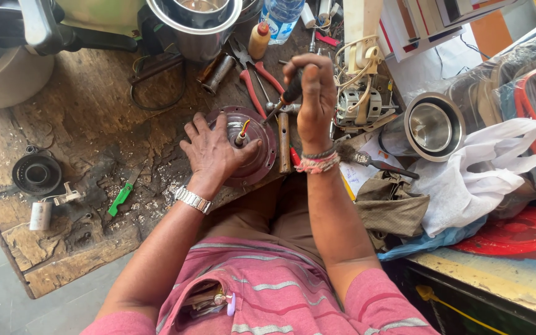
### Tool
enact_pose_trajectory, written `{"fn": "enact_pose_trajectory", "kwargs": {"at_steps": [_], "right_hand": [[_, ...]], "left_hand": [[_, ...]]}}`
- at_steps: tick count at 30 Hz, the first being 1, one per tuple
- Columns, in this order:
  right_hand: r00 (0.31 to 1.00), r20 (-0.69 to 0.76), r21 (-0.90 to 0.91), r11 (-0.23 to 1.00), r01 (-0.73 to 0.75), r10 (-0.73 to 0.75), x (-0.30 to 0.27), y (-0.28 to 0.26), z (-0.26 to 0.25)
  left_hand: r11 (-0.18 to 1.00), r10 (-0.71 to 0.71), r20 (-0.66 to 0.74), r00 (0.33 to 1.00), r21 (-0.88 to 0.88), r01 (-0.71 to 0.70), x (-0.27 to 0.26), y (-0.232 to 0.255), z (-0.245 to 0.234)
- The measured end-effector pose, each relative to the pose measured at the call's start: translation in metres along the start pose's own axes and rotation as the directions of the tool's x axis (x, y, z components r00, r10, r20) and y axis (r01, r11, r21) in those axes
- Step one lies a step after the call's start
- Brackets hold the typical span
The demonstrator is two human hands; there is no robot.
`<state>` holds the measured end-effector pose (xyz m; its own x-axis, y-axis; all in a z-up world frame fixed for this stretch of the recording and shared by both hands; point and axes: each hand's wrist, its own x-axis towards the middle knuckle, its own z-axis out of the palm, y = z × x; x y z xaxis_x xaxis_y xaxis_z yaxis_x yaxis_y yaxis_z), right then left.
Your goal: The person works on a circular reddish-brown electrical component on a cluttered workbench. They use a screwdriver to adjust wires and a hammer to tap the component, then wipe their hands with a cloth. The task involves repeated adjustments and tool use without a visible final state.
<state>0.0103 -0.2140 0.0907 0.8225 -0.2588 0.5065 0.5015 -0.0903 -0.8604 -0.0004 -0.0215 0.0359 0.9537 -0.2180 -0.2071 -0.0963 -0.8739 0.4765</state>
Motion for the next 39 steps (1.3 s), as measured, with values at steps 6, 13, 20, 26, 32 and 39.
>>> {"fn": "enact_pose_trajectory", "kwargs": {"at_steps": [6,13,20,26,32,39], "right_hand": [[0.73,0.684,0.218,0.949,-0.227,0.017,0.065,-0.005,-0.026],[0.789,0.612,0.55,0.689,-0.472,0.052,0.061,0.004,-0.003],[0.961,-0.261,-0.192,0.98,0.043,-0.093,-0.007,0.021,0.051],[0.972,-0.236,0.012,1.0,0.0,0.003,0.014,0.014,0.051],[0.968,-0.245,0.191,0.982,-0.011,0.059,0.01,-0.013,0.006],[0.991,-0.135,0.232,0.973,0.012,0.019,-0.017,-0.029,-0.003]], "left_hand": [[0.994,0.098,0.041,0.994,0.05,-0.1,0.009,0.002,-0.006],[0.992,0.092,0.055,0.994,0.086,-0.097,0.012,0.005,-0.01],[0.996,0.076,0.048,0.996,0.042,-0.078,0.013,0.0,-0.001],[0.984,0.166,-0.089,0.982,0.078,-0.159,0.012,0.001,-0.005],[0.995,-0.026,0.23,0.973,0.095,0.004,-0.004,0.002,-0.035],[0.972,0.193,0.063,0.979,0.125,-0.199,0.003,-0.026,-0.026]]}}
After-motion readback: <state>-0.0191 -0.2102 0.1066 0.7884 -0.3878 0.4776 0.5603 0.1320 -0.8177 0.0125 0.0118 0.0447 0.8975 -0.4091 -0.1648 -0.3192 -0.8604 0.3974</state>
